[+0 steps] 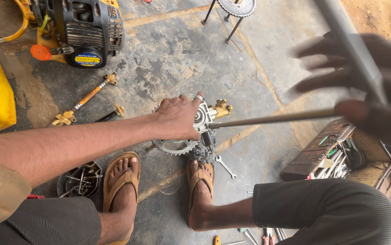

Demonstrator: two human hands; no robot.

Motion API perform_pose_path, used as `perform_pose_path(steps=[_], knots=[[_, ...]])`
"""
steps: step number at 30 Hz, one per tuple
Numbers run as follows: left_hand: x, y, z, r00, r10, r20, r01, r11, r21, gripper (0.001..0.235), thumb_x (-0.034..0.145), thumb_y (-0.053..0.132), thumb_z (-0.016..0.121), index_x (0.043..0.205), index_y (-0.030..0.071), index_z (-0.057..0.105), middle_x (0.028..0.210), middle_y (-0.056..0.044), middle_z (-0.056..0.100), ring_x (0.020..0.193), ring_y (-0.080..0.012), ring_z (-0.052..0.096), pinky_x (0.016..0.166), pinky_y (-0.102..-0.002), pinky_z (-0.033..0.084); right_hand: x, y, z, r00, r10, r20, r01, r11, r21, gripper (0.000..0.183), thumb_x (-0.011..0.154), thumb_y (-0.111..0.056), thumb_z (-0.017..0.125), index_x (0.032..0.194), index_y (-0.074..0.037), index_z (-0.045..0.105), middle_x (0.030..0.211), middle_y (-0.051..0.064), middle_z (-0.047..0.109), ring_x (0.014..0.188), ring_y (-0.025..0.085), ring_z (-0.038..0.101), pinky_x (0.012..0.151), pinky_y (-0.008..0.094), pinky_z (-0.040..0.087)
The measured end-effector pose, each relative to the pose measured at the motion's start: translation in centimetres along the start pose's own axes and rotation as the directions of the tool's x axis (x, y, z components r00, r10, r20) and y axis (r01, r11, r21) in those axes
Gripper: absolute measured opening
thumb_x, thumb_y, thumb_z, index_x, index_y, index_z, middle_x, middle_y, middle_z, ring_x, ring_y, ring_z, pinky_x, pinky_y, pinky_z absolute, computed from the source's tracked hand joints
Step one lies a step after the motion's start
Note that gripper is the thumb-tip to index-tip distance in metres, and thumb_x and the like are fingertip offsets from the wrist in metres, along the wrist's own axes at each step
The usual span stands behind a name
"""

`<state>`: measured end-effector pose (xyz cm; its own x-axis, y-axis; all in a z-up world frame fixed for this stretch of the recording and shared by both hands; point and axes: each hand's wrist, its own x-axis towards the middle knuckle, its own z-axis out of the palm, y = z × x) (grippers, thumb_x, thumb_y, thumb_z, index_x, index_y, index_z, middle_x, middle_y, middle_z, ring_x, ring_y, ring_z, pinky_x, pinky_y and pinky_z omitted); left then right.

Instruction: The person assembles a mechanical pump by placing a metal cover onto a housing and then using a long metal rod to tighten or align internal components.

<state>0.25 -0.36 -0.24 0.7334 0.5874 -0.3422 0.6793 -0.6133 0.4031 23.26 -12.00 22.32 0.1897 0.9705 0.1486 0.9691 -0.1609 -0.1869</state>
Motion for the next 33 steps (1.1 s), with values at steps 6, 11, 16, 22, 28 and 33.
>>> perform_pose_path(steps=[6,11,16,22,28,33], knots=[[-0.2,-0.1,-0.2,1.0,0.011,0.005,-0.011,1.0,-0.024,0.121,0.071,0.042,0.086,0.159,-0.006,0.018,0.107,-0.024,0.061,0.088,-0.0316,0.067,0.073,-0.042,0.059,-0.3,-1.0,2.6,0.934,-0.094,-0.344,0.18,0.957,0.226,0.026,0.112,-0.019,0.049,0.124,0.001,0.06,0.098,0.015,0.06,0.081,0.023,0.062,0.069,0.036,0.052],[0.2,-0.3,0.1,0.999,0.033,-0.034,-0.032,0.999,0.011,0.124,0.07,0.051,0.089,0.156,-0.005,0.02,0.111,-0.032,0.055,0.087,-0.0352,0.061,0.071,-0.043,0.056,0.8,-3.5,5.3,0.859,-0.04,-0.51,0.319,0.822,0.472,0.025,0.112,-0.022,0.05,0.122,-0.001,0.06,0.095,0.012,0.058,0.081,0.021,0.06,0.07,0.035,0.051],[0.3,-0.4,0.5,0.999,0.04,-0.032,-0.041,0.999,-0.036,0.122,0.07,0.043,0.088,0.158,-0.007,0.02,0.107,-0.025,0.061,0.088,-0.0325,0.064,0.072,-0.042,0.057,0.7,-3.3,7.1,0.799,0.052,-0.6,0.417,0.67,0.614,0.024,0.112,-0.025,0.051,0.12,-0.004,0.061,0.092,0.009,0.057,0.081,0.018,0.059,0.071,0.033,0.049],[0.3,-0.2,0.3,0.999,0.024,-0.026,-0.024,1.0,-0.006,0.124,0.07,0.043,0.088,0.158,-0.006,0.017,0.109,-0.028,0.056,0.086,-0.0325,0.063,0.07,-0.041,0.057,1.0,-0.2,7.3,0.664,-0.198,-0.721,0.522,0.813,0.258,0.024,0.117,-0.015,0.047,0.126,0.002,0.061,0.108,0.015,0.062,0.097,0.022,0.063,0.083,0.035,0.051],[-0.1,0.0,-0.1,1.0,-0.014,0.019,0.014,1.0,-0.012,0.12,0.071,0.041,0.085,0.16,-0.003,0.017,0.105,-0.02,0.059,0.087,-0.0294,0.062,0.07,-0.039,0.055,0.8,1.1,6.5,0.736,-0.278,-0.617,0.446,0.885,0.132,0.023,0.116,-0.014,0.047,0.125,0.002,0.061,0.107,0.015,0.061,0.096,0.022,0.062,0.082,0.034,0.05],[-0.5,0.3,-0.3,1.0,-0.02,0.013,0.02,1.0,-0.022,0.12,0.071,0.039,0.084,0.16,-0.003,0.016,0.105,-0.02,0.058,0.087,-0.0288,0.061,0.07,-0.039,0.054,0.7,0.8,5.5,0.761,-0.308,-0.571,0.42,0.905,0.073,0.022,0.115,-0.013,0.047,0.123,0.002,0.061,0.107,0.014,0.061,0.095,0.021,0.062,0.081,0.034,0.05]])
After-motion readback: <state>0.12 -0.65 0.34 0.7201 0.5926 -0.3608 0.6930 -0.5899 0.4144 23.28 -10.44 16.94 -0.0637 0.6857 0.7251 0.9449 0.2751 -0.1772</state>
